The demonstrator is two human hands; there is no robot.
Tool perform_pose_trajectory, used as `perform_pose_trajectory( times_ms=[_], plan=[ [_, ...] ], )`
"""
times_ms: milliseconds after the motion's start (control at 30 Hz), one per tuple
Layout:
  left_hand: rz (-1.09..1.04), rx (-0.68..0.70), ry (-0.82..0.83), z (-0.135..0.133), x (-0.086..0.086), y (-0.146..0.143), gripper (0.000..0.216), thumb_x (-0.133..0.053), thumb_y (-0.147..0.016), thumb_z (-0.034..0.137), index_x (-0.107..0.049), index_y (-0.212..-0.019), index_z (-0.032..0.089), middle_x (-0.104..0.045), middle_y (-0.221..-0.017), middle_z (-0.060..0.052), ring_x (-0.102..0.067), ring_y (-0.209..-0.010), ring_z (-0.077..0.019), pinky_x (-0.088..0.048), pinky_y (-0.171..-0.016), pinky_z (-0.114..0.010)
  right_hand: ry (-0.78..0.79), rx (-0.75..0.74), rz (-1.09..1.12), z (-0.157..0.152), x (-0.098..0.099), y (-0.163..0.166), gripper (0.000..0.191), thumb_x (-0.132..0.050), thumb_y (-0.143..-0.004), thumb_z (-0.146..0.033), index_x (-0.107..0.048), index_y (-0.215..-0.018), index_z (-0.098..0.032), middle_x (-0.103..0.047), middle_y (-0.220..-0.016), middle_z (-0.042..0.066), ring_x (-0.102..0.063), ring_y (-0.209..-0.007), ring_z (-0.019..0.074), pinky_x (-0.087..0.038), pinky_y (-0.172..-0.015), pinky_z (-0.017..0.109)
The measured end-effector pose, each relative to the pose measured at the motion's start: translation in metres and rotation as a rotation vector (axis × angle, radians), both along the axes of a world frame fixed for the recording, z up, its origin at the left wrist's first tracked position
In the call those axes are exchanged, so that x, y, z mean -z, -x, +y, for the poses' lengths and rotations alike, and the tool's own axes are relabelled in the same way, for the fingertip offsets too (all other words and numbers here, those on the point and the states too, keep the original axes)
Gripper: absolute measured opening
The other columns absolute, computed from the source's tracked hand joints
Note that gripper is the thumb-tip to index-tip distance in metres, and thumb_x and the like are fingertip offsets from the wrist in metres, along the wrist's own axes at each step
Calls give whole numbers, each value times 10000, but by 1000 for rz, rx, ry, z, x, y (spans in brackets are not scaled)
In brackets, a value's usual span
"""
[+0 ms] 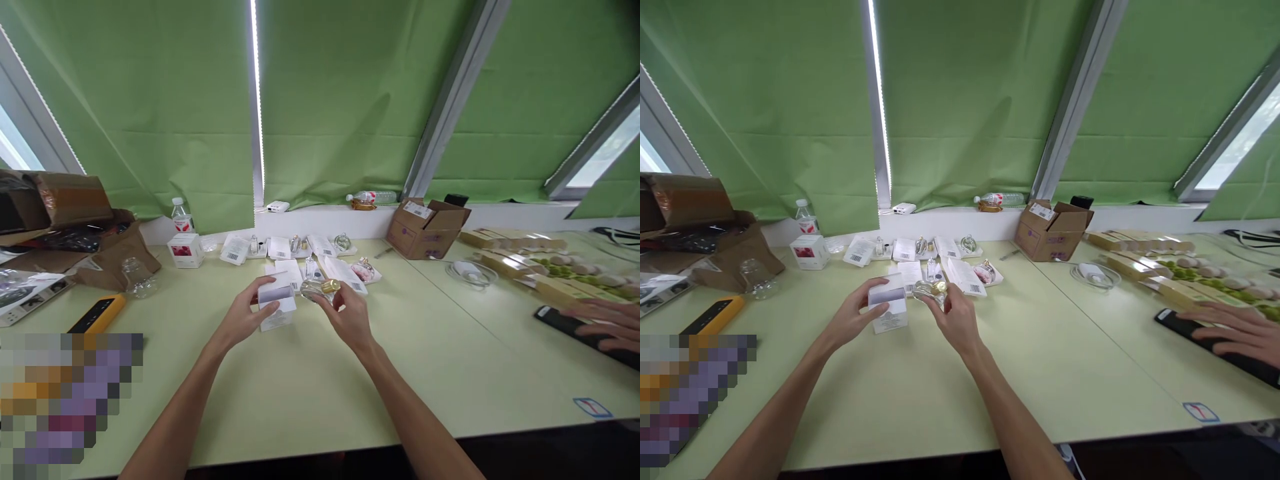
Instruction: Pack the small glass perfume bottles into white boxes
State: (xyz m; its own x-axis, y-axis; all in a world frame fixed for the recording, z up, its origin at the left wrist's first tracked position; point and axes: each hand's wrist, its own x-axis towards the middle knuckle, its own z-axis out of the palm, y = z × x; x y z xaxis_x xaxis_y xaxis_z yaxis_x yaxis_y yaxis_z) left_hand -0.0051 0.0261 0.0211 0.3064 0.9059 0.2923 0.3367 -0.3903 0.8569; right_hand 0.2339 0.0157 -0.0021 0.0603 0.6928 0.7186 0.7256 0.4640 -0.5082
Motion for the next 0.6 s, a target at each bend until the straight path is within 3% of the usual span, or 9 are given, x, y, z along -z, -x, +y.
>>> perform_pose_trajectory(
  times_ms=[133, 200, 367, 500, 600],
  plan=[
    [29, 49, -9, -7, 1, -10, 489, -562, -844, 462, -500, -1277, 244, -581, -1242, -68, -601, -998, -218, -506, -866, -349, -123, -18, 101, -8, -6, 6, 284, -569, -883, -431, -587, -1029, -188, -629, -807, 38, -446, -497, 105, -454, -547, 286],
    [26, 76, 5, -9, 3, -14, 498, -563, -848, 458, -486, -1296, 255, -566, -1267, -70, -591, -1017, -222, -506, -869, -357, -161, -45, 138, -12, -8, 8, 236, -581, -883, -373, -577, -1042, -198, -642, -936, 62, -459, -516, 103, -477, -551, 291],
    [18, 131, 14, -15, 7, -22, 510, -566, -863, 422, -439, -1339, 289, -578, -1248, -50, -577, -1027, -210, -490, -892, -359, -228, -88, 171, -17, -13, 8, 242, -597, -876, -299, -557, -1097, -209, -633, -1037, 90, -576, -676, 150, -516, -591, 307],
    [7, 158, 2, -17, 9, -28, 522, -567, -867, 406, -419, -1354, 286, -581, -1251, -55, -577, -1032, -213, -482, -905, -372, -316, -159, 149, -20, -15, 7, 305, -588, -878, -263, -523, -1172, -220, -635, -1081, 110, -617, -1004, 247, -544, -813, 414],
    [-7, 178, -24, -18, 8, -31, 523, -569, -865, 401, -427, -1348, 261, -586, -1250, -67, -577, -1044, -225, -482, -910, -384, -364, -265, 129, -23, -15, 9, 357, -599, -867, -225, -500, -1210, -234, -641, -1088, 109, -609, -1072, 263, -515, -917, 474]
  ],
)
